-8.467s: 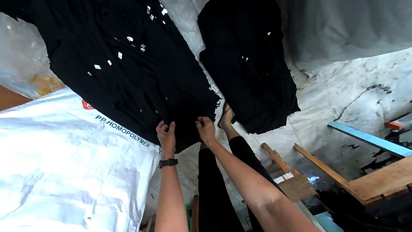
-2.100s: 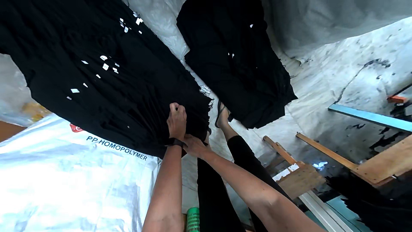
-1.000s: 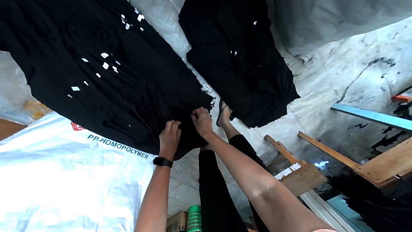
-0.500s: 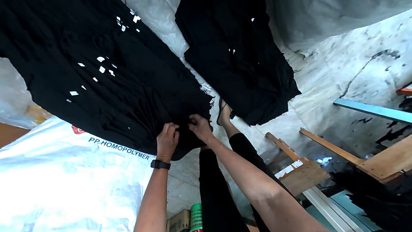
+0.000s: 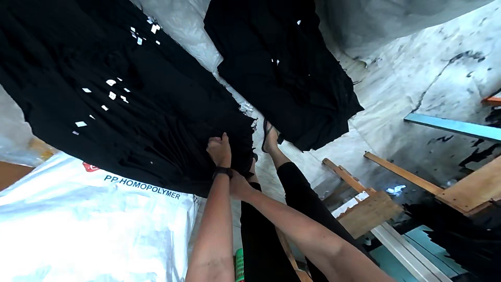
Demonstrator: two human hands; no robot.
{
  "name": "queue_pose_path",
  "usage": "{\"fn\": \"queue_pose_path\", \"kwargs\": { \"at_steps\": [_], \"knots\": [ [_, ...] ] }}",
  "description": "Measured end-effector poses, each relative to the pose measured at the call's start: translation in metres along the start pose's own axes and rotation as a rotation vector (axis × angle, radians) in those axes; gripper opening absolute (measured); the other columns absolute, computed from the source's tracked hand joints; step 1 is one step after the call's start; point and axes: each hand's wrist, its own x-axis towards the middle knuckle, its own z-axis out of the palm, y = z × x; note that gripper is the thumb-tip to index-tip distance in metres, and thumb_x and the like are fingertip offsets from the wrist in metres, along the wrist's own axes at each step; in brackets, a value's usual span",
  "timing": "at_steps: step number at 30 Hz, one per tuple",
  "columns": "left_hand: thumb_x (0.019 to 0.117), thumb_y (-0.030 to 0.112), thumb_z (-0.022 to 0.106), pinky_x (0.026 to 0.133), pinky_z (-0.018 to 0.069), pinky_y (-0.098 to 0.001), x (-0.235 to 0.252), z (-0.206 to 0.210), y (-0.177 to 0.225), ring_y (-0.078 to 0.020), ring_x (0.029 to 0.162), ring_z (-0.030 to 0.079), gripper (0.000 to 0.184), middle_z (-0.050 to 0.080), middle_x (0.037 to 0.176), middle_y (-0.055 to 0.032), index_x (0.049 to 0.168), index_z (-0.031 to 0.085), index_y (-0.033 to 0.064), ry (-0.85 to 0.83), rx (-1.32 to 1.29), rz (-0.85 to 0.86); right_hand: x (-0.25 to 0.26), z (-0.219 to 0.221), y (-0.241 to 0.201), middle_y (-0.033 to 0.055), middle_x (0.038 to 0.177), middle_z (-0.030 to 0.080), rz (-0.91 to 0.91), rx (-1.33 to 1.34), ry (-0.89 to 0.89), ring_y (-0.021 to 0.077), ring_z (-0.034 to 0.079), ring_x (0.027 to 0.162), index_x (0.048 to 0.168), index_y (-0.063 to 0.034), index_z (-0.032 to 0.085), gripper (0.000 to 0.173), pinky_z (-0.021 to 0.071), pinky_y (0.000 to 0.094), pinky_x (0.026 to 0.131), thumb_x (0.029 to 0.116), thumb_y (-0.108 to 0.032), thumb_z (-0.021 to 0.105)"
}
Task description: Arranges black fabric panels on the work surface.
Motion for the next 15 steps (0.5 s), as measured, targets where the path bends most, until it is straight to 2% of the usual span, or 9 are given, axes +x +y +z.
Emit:
{"fn": "queue_pose_path", "kwargs": {
  "at_steps": [1, 3, 5, 7, 8, 9, 11, 14, 15],
  "knots": [
    [0.1058, 0.030, 0.055, 0.094, 0.0503, -0.0578, 0.001, 0.004, 0.001, -0.0430, 0.107, 0.065, 0.042, 0.066, 0.113, -0.0298, 0.121, 0.061, -0.0093, 0.021, -0.002, 0.005, 0.024, 0.021, 0.035, 0.0282, 0.137, 0.061, -0.161, 0.169, 0.227, 0.0360, 0.057, 0.131, 0.132, 0.0121, 0.060, 0.035, 0.0418, 0.0447, 0.112, 0.1018, -0.003, 0.052],
    [0.1045, 0.019, 0.053, 0.090, 0.0519, -0.0563, 0.000, 0.005, -0.005, -0.0413, 0.103, 0.066, 0.033, 0.067, 0.110, -0.0288, 0.121, 0.060, -0.0086, 0.034, -0.007, 0.033, 0.068, 0.040, 0.077, 0.0256, 0.122, 0.069, -0.295, 0.350, 0.463, 0.0380, 0.064, 0.119, 0.115, 0.0068, 0.073, 0.027, 0.0483, 0.0522, 0.104, 0.0962, -0.001, 0.055],
    [0.1032, 0.026, 0.058, 0.081, 0.0528, -0.0528, -0.001, 0.005, -0.016, -0.0348, 0.092, 0.064, 0.035, 0.066, 0.105, -0.0234, 0.121, 0.060, -0.0037, 0.024, -0.052, 0.048, 0.087, 0.029, 0.087, 0.0220, 0.120, 0.071, -0.210, 0.405, 0.564, 0.0377, 0.065, 0.117, 0.114, 0.0020, 0.075, 0.027, 0.0487, 0.0544, 0.101, 0.0984, 0.000, 0.053],
    [0.0988, 0.045, 0.065, 0.083, 0.0525, -0.0536, -0.001, 0.009, -0.018, -0.0347, 0.095, 0.063, 0.053, 0.064, 0.109, -0.0223, 0.124, 0.057, -0.0017, 0.030, -0.074, 0.041, 0.098, 0.014, 0.086, 0.0237, 0.121, 0.068, -0.136, 0.407, 0.668, 0.0400, 0.064, 0.116, 0.119, 0.0031, 0.071, 0.025, 0.0495, 0.0555, 0.101, 0.1011, -0.002, 0.055],
    [0.0977, 0.048, 0.065, 0.086, 0.0524, -0.0547, 0.000, 0.011, -0.018, -0.0364, 0.100, 0.063, 0.059, 0.063, 0.114, -0.0237, 0.126, 0.055, -0.0021, 0.035, -0.060, 0.040, 0.102, 0.009, 0.083, 0.0249, 0.121, 0.067, -0.132, 0.401, 0.715, 0.0410, 0.063, 0.115, 0.121, 0.0039, 0.069, 0.025, 0.0502, 0.0560, 0.099, 0.1017, -0.005, 0.056],
    [0.0999, 0.046, 0.062, 0.088, 0.0521, -0.0553, 0.000, 0.014, -0.017, -0.0378, 0.103, 0.062, 0.056, 0.061, 0.117, -0.0249, 0.126, 0.054, -0.0029, 0.041, -0.048, 0.042, 0.104, 0.004, 0.080, 0.0252, 0.122, 0.066, -0.141, 0.399, 0.748, 0.0412, 0.063, 0.114, 0.122, 0.0041, 0.067, 0.025, 0.0507, 0.0560, 0.097, 0.1017, -0.006, 0.058],
    [0.1050, 0.033, 0.054, 0.089, 0.0524, -0.0550, -0.001, 0.016, -0.016, -0.0383, 0.104, 0.063, 0.041, 0.061, 0.118, -0.0262, 0.122, 0.056, -0.0046, 0.048, -0.057, 0.038, 0.106, -0.002, 0.072, 0.0237, 0.119, 0.065, -0.182, 0.374, 0.794, 0.0402, 0.063, 0.111, 0.120, 0.0021, 0.067, 0.022, 0.0521, 0.0557, 0.092, 0.1017, -0.008, 0.060],
    [0.1057, 0.021, 0.051, 0.078, 0.0520, -0.0509, -0.006, 0.008, -0.026, -0.0331, 0.090, 0.060, 0.031, 0.061, 0.105, -0.0236, 0.122, 0.056, -0.0047, 0.014, -0.156, 0.048, 0.108, -0.003, 0.066, 0.0214, 0.110, 0.067, -0.269, 0.319, 0.827, 0.0387, 0.065, 0.102, 0.111, 0.0015, 0.070, 0.016, 0.0541, 0.0539, 0.085, 0.0997, -0.007, 0.062],
    [0.1054, 0.017, 0.051, 0.079, 0.0525, -0.0501, -0.007, 0.002, -0.030, -0.0318, 0.089, 0.061, 0.031, 0.063, 0.105, -0.0235, 0.125, 0.057, -0.0056, 0.006, -0.178, 0.050, 0.108, -0.002, 0.065, 0.0206, 0.109, 0.068, -0.288, 0.303, 0.823, 0.0381, 0.065, 0.102, 0.110, 0.0012, 0.070, 0.016, 0.0541, 0.0536, 0.085, 0.0996, -0.007, 0.062]
  ]
}}
